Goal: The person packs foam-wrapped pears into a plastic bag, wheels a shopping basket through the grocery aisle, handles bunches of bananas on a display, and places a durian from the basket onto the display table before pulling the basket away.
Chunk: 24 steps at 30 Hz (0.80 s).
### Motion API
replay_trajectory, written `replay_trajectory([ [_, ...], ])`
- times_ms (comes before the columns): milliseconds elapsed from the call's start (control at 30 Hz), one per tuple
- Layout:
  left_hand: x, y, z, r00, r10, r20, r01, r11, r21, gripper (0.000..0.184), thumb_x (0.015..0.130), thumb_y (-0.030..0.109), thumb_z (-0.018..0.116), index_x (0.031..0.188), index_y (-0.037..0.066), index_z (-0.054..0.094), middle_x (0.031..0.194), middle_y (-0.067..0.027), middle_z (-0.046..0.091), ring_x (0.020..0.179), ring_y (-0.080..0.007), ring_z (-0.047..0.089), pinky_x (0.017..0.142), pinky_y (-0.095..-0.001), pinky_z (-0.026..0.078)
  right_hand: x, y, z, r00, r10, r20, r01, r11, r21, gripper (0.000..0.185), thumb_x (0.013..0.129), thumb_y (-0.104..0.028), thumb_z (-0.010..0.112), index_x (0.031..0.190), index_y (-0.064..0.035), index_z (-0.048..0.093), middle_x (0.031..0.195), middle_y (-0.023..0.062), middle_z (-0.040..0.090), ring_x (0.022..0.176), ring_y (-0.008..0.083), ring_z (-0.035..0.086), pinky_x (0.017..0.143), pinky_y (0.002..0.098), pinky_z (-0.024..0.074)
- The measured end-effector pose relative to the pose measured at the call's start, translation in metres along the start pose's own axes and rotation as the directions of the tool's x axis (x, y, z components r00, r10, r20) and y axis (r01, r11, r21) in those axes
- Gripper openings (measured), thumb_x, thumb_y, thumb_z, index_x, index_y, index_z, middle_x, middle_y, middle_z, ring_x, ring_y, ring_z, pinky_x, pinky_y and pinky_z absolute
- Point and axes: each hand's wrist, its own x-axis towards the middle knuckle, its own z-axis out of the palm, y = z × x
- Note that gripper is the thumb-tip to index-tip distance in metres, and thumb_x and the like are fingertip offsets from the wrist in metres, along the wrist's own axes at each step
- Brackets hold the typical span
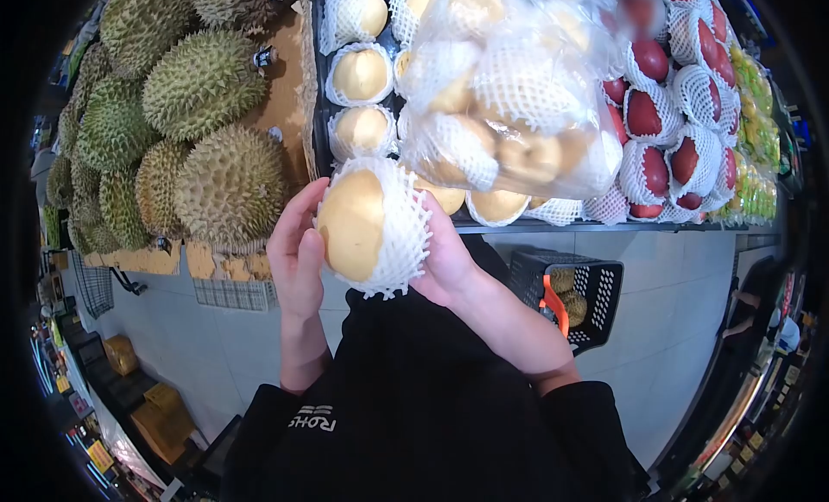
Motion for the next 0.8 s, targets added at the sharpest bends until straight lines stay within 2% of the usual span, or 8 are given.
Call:
replay_trajectory([
  [33,0.0,0.0,0.001,1.0,-0.002,-0.004,0.002,1.0,0.005,0.058,0.094,0.028,0.065,0.137,-0.006,0.047,0.124,-0.0134,0.06,0.098,-0.013,0.062,0.082,-0.0253,0.049,0.0,0.001,0.002,1.0,-0.001,-0.002,0.001,1.0,0.001,0.058,0.104,-0.045,0.025,0.143,-0.0053,0.039,0.14,0.011,0.052,0.127,0.0233,0.053,0.107,0.0424,0.0436],
  [100,0.0,0.0,0.001,1.0,-0.006,-0.007,0.006,1.0,0.009,0.057,0.094,0.027,0.064,0.137,-0.006,0.047,0.123,-0.0132,0.06,0.097,-0.0126,0.062,0.082,-0.0252,0.049,0.0,0.001,0.012,0.98,-0.044,-0.194,0.002,0.977,-0.213,0.057,0.104,-0.045,0.026,0.143,-0.0055,0.039,0.14,0.0102,0.052,0.126,0.0223,0.054,0.106,0.0416,0.0447],
  [200,0.0,-0.001,-0.001,0.999,-0.045,0.02,0.045,0.999,0.019,0.059,0.094,0.029,0.064,0.138,-0.006,0.047,0.123,-0.0129,0.06,0.097,-0.0122,0.062,0.082,-0.0258,0.05,0.001,0.0,0.026,0.947,-0.069,-0.315,-0.053,0.93,-0.365,0.056,0.104,-0.044,0.028,0.143,-0.0051,0.04,0.139,0.0102,0.053,0.125,0.0212,0.055,0.104,0.0401,0.0454],
  [400,0.002,-0.005,0.001,0.994,-0.087,0.065,0.083,0.995,0.061,0.082,0.088,0.048,0.068,0.143,-0.006,0.04,0.127,-0.0163,0.057,0.101,-0.0164,0.062,0.083,-0.0278,0.051,-0.002,-0.001,0.03,0.917,-0.123,-0.381,-0.08,0.876,-0.476,0.053,0.104,-0.039,0.037,0.142,-0.0022,0.039,0.135,0.0114,0.055,0.122,0.0196,0.056,0.103,0.0354,0.0446],
  [433,0.002,-0.006,0.002,0.993,-0.069,0.097,0.061,0.994,0.088,0.092,0.085,0.054,0.069,0.146,-0.006,0.035,0.129,-0.0176,0.056,0.107,-0.019,0.061,0.086,-0.0296,0.05,-0.001,0.0,0.03,0.916,-0.123,-0.381,-0.08,0.876,-0.476,0.053,0.104,-0.039,0.037,0.142,-0.0022,0.039,0.135,0.0114,0.055,0.122,0.0196,0.056,0.103,0.0354,0.0446],
  [500,0.002,-0.006,0.003,0.99,-0.052,0.13,0.037,0.993,0.115,0.102,0.081,0.06,0.07,0.148,-0.006,0.03,0.131,-0.0188,0.054,0.112,-0.0217,0.059,0.09,-0.0314,0.05,0.001,0.001,0.031,0.932,-0.264,-0.25,0.021,0.726,-0.688,0.053,0.104,-0.036,0.043,0.143,-0.0004,0.037,0.132,0.0119,0.055,0.12,0.0181,0.055,0.101,0.0328,0.043],
  [567,0.001,-0.005,0.003,0.983,-0.095,0.155,0.095,0.995,0.004,0.115,0.078,0.067,0.07,0.151,-0.006,0.02,0.139,-0.0195,0.048,0.125,-0.0241,0.051,0.101,-0.0343,0.044,-0.001,0.001,0.03,0.938,-0.28,-0.206,0.037,0.67,-0.741,0.053,0.103,-0.035,0.045,0.142,0.0003,0.037,0.131,0.0128,0.056,0.119,0.0181,0.055,0.101,0.0325,0.0422],
  [800,-0.002,-0.011,0.01,0.978,-0.118,0.173,0.152,0.968,-0.198,0.109,0.085,0.059,0.067,0.153,-0.006,0.012,0.146,-0.0188,0.039,0.134,-0.0228,0.04,0.112,-0.0342,0.031,-0.005,-0.007,0.028,0.935,-0.33,-0.127,-0.005,0.348,-0.938,0.055,0.103,-0.036,0.046,0.141,0.0024,0.039,0.129,0.0199,0.057,0.121,0.0244,0.054,0.102,0.0353,0.0398],
])
